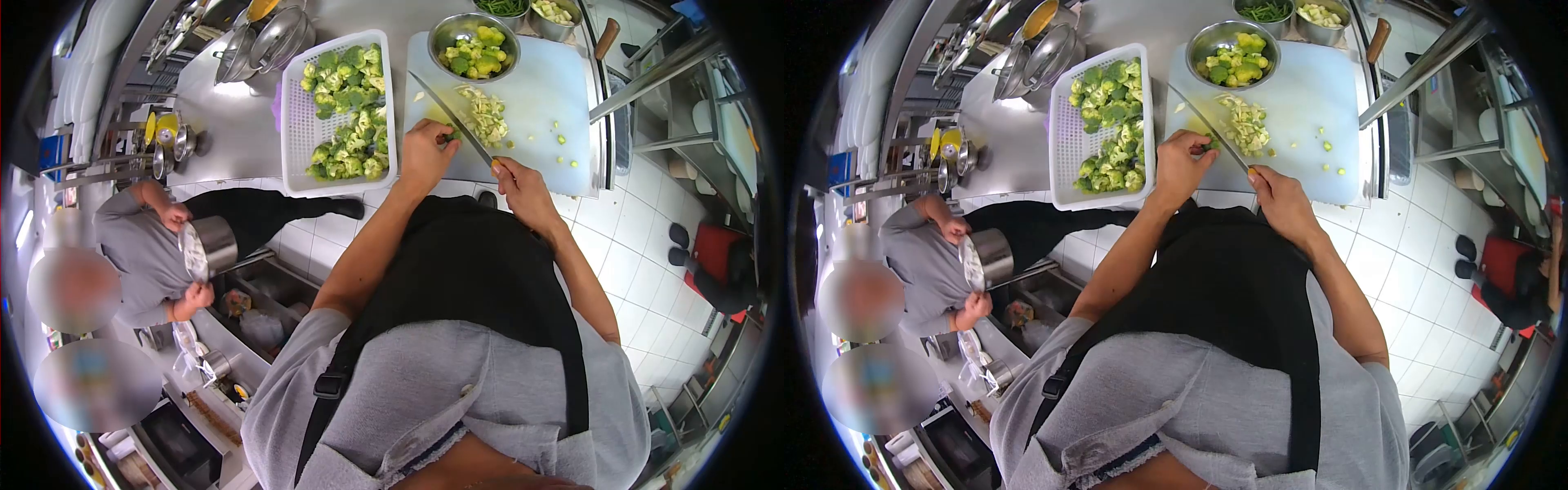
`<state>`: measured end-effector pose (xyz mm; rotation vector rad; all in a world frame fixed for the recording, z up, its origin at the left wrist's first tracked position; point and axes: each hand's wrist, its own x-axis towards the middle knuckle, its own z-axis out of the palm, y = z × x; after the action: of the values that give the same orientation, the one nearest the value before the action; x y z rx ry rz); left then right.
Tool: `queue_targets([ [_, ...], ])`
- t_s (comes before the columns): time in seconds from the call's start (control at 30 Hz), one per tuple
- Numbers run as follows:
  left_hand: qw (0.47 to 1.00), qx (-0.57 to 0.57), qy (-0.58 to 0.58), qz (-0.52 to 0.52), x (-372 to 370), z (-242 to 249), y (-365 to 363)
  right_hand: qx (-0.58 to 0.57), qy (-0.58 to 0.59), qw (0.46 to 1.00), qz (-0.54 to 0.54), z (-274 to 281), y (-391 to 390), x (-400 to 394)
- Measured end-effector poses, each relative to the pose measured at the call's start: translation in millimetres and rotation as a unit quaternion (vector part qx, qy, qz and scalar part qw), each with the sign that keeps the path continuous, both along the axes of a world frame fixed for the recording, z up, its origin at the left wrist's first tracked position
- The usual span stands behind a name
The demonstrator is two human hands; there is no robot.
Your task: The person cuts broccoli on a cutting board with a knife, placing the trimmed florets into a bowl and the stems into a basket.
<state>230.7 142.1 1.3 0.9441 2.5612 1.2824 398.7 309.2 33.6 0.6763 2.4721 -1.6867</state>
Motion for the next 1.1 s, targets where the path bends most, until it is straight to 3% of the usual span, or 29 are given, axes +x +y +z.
queue_targets([
  [0.33,0.999,-0.033,0.015,-0.005,-6,0,7,0.010,0.011,1.000,-0.003,-5,-1,-3],
  [0.77,1.000,0.009,0.023,0.013,-14,16,3,-0.004,0.040,0.999,-0.009,-35,-4,-42],
  [0.9,0.985,0.059,0.110,0.121,-67,56,-34,-0.027,0.005,1.000,-0.010,-27,-2,-40],
  [1.03,0.966,-0.011,0.122,0.228,-160,60,-99,-0.046,-0.019,0.999,-0.014,-27,0,-41],
  [1.1,0.955,-0.027,0.181,0.233,-214,35,-126,-0.038,-0.029,0.999,-0.011,-23,0,-43],
])
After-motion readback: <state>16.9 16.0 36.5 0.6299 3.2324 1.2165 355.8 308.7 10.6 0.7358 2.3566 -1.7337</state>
